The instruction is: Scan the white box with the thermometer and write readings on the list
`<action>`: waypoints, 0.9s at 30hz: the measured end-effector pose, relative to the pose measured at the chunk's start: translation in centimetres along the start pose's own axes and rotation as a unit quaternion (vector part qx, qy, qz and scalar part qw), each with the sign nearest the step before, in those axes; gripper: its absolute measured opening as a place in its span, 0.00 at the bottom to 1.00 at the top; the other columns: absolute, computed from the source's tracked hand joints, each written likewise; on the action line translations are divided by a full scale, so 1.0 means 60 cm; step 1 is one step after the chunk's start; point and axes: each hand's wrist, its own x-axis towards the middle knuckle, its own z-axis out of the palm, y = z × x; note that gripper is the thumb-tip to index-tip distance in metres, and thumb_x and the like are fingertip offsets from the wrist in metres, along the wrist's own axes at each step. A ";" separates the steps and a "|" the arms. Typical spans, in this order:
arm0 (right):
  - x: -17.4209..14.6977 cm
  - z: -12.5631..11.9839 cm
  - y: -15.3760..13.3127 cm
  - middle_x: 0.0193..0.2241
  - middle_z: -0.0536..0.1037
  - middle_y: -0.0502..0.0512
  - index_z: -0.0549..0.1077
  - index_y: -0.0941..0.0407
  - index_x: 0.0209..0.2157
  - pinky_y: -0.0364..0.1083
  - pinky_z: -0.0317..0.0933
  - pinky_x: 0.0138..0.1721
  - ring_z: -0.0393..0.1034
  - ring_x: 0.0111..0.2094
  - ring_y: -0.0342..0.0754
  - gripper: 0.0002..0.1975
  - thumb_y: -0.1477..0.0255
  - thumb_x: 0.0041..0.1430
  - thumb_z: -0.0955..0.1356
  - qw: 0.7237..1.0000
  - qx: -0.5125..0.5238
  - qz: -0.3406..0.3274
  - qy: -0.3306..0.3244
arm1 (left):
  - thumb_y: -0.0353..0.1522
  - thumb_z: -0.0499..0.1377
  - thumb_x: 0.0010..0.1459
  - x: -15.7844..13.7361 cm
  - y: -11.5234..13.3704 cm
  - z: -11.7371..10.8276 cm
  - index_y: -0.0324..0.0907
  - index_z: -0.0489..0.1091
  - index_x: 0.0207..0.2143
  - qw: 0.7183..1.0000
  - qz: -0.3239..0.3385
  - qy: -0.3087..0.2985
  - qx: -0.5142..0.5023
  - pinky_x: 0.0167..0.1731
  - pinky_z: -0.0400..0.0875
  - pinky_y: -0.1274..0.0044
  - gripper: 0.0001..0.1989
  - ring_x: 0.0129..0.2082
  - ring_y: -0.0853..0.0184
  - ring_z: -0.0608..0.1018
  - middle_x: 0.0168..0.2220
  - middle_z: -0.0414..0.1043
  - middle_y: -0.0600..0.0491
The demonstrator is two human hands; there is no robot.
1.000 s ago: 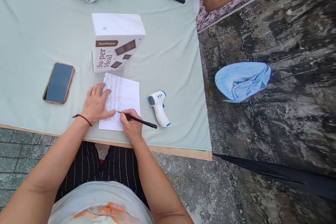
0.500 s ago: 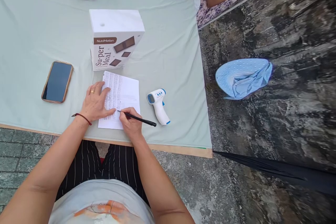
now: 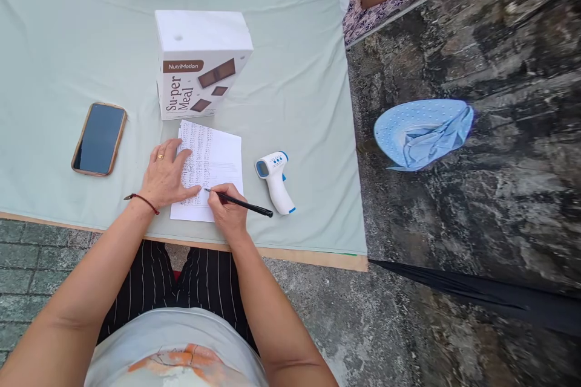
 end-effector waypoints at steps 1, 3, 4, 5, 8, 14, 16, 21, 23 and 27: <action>0.000 0.000 0.000 0.20 0.71 0.45 0.69 0.53 0.25 0.44 0.61 0.27 0.63 0.22 0.43 0.03 0.70 0.50 0.65 1.000 0.001 0.003 0.002 | 0.44 0.67 0.43 0.000 0.000 0.000 0.40 0.64 0.53 1.000 0.000 0.001 -0.002 0.62 0.53 0.53 0.35 0.64 0.41 0.61 0.62 0.59 0.34; -0.001 0.000 0.000 0.20 0.71 0.45 0.69 0.53 0.25 0.44 0.61 0.27 0.63 0.22 0.43 0.03 0.69 0.50 0.65 1.000 0.005 0.007 0.006 | 0.44 0.67 0.43 0.000 0.000 0.000 0.41 0.64 0.53 1.000 0.001 0.003 -0.002 0.62 0.53 0.53 0.35 0.64 0.42 0.61 0.62 0.59 0.35; -0.001 0.000 0.001 0.20 0.71 0.45 0.69 0.53 0.25 0.44 0.62 0.27 0.63 0.23 0.43 0.03 0.69 0.50 0.65 1.000 0.007 0.008 0.007 | 0.44 0.67 0.43 0.000 0.000 0.000 0.41 0.64 0.53 1.000 0.001 0.004 -0.001 0.62 0.53 0.53 0.35 0.64 0.42 0.61 0.62 0.59 0.35; -0.001 0.000 0.001 0.20 0.72 0.45 0.69 0.53 0.25 0.44 0.62 0.28 0.64 0.23 0.44 0.04 0.69 0.50 0.65 1.000 0.008 0.008 0.007 | 0.44 0.67 0.43 0.000 0.000 0.000 0.41 0.64 0.53 1.000 0.000 0.004 0.000 0.62 0.53 0.53 0.35 0.64 0.42 0.61 0.62 0.59 0.36; 0.000 0.000 0.002 0.20 0.71 0.45 0.70 0.53 0.25 0.45 0.62 0.28 0.64 0.23 0.44 0.03 0.69 0.50 0.65 1.000 0.003 0.003 0.001 | 0.44 0.67 0.43 0.000 0.000 0.000 0.41 0.63 0.53 1.000 0.000 0.004 -0.004 0.62 0.52 0.53 0.36 0.64 0.42 0.60 0.63 0.59 0.35; -0.001 -0.001 0.003 0.20 0.71 0.46 0.70 0.53 0.25 0.45 0.61 0.27 0.63 0.23 0.44 0.03 0.69 0.50 0.65 1.000 0.007 0.000 0.010 | 0.44 0.67 0.43 0.000 0.001 -0.001 0.41 0.64 0.53 1.000 -0.003 0.002 -0.004 0.62 0.53 0.54 0.35 0.64 0.42 0.61 0.62 0.59 0.35; -0.001 0.000 0.002 0.20 0.71 0.45 0.70 0.53 0.25 0.45 0.61 0.27 0.63 0.22 0.43 0.03 0.69 0.50 0.65 1.000 0.008 -0.002 0.012 | 0.44 0.67 0.43 0.000 0.001 -0.001 0.40 0.64 0.53 1.000 -0.002 0.002 -0.002 0.62 0.53 0.54 0.36 0.64 0.42 0.61 0.62 0.59 0.35; 0.000 0.000 -0.001 0.20 0.71 0.45 0.70 0.53 0.25 0.44 0.61 0.26 0.63 0.22 0.43 0.03 0.70 0.50 0.65 1.000 0.015 -0.011 0.018 | 0.44 0.67 0.43 0.000 0.000 0.000 0.40 0.64 0.53 1.000 -0.003 0.004 -0.002 0.63 0.53 0.54 0.36 0.64 0.42 0.61 0.62 0.59 0.35; 0.000 0.000 -0.001 0.20 0.71 0.45 0.70 0.53 0.25 0.44 0.61 0.27 0.63 0.22 0.43 0.04 0.69 0.50 0.65 1.000 0.013 -0.013 0.023 | 0.44 0.67 0.43 0.000 0.000 0.000 0.41 0.64 0.53 1.000 -0.002 0.007 0.000 0.63 0.53 0.54 0.36 0.64 0.43 0.61 0.62 0.60 0.36; 0.000 0.000 0.000 0.20 0.71 0.45 0.69 0.53 0.25 0.44 0.60 0.27 0.63 0.22 0.43 0.04 0.70 0.50 0.64 1.000 0.000 -0.019 0.013 | 0.44 0.67 0.43 0.000 -0.001 0.001 0.41 0.64 0.53 1.000 0.000 0.009 0.004 0.63 0.53 0.54 0.35 0.64 0.43 0.61 0.62 0.60 0.36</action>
